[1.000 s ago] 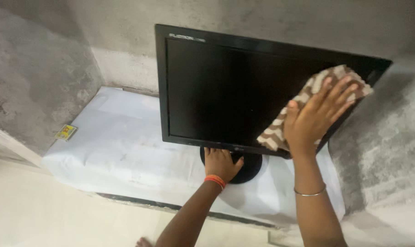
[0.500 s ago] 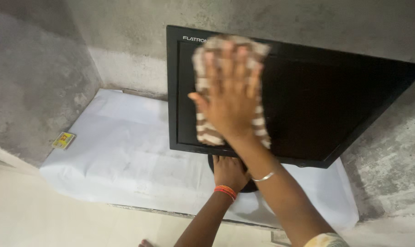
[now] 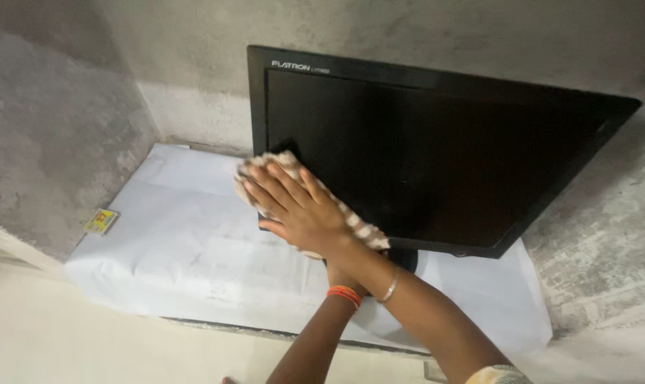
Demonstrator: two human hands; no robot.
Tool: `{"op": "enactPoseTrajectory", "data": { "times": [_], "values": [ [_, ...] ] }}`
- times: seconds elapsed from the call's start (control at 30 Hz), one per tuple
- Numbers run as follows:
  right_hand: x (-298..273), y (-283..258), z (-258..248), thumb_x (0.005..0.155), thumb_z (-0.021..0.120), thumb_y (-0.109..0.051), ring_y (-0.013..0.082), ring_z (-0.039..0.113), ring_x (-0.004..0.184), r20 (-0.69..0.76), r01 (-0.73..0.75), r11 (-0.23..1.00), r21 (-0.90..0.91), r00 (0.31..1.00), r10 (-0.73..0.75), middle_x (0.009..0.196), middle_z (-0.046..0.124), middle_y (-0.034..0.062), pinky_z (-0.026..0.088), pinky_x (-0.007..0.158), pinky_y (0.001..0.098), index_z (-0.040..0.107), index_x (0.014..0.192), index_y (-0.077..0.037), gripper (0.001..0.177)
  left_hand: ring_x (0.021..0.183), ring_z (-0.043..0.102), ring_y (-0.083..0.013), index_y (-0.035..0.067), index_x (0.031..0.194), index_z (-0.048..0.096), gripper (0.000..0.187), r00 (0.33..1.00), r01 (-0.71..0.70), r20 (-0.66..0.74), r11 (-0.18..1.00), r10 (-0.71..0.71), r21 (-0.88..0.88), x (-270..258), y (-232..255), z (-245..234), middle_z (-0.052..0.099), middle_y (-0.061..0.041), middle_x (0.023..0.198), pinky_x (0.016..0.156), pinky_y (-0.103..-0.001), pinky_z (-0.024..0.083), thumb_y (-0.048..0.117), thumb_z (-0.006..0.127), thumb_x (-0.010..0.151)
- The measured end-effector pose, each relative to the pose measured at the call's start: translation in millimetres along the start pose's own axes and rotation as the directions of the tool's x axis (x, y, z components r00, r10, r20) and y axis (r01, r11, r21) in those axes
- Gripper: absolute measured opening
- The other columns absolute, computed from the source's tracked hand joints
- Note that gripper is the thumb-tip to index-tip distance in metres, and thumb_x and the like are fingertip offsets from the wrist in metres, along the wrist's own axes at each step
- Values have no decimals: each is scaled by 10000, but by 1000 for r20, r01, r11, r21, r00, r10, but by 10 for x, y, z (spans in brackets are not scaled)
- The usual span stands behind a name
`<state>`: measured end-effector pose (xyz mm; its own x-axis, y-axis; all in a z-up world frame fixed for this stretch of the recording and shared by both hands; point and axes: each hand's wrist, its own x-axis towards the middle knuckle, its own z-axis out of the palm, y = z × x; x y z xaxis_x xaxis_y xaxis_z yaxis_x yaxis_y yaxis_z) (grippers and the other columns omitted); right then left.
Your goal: The person wipes the screen and the base of a black computer monitor using a striped cloth. The person cleans the front screen surface and the stand area while standing in front of the monitor.
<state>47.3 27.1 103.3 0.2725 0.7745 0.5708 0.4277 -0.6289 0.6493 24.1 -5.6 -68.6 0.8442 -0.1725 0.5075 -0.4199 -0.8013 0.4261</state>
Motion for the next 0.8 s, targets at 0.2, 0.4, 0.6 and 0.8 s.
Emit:
{"op": "enactPoseTrajectory", "data": {
  "times": [0.2, 0.4, 0.6, 0.8],
  "values": [
    [-451, 402, 25, 1081, 385, -702, 281, 12, 1609, 38, -49, 998, -42, 998, 50, 1748, 46, 82, -64, 1270, 561, 116, 1698, -208, 835, 1393, 402, -371, 131, 1464, 498, 702, 987, 45, -160, 973, -8, 229, 157, 290, -514, 489, -137, 1502, 1116, -606, 234, 544, 556, 900],
    [-1009, 1106, -80, 1083, 362, -647, 284, 26, 1598, 10, -288, 957, -24, 958, 288, 1739, 53, 49, -1, 1267, 610, 107, 1688, -239, 773, 1316, 461, -363, -81, 1340, 529, 895, 960, 182, 147, 933, -237, 311, 227, 357, -572, 560, -241, 1341, 1158, -539, 198, 633, 625, 810],
    [-1605, 1734, -195, 1110, 304, -640, 311, 31, 1591, 36, -561, 828, -3, 827, 561, 1724, 66, 93, 0, 1275, 639, 98, 1668, -213, 733, 1261, 528, -366, -87, 1178, 620, 786, 947, 232, 167, 945, -273, 229, 207, 393, -564, 645, -239, 1213, 1195, -535, 208, 623, 624, 840],
    [-2079, 1775, -183, 1079, 298, -549, 384, 81, 1595, -54, -730, 683, 28, 681, 730, 1719, 102, 158, -12, 1268, 639, 123, 1661, -136, 735, 1211, 546, -382, -114, 1158, 626, 812, 977, 201, 35, 959, -212, 199, 194, 410, -525, 655, -255, 1165, 1135, -555, 243, 612, 645, 797]
  ]
}}
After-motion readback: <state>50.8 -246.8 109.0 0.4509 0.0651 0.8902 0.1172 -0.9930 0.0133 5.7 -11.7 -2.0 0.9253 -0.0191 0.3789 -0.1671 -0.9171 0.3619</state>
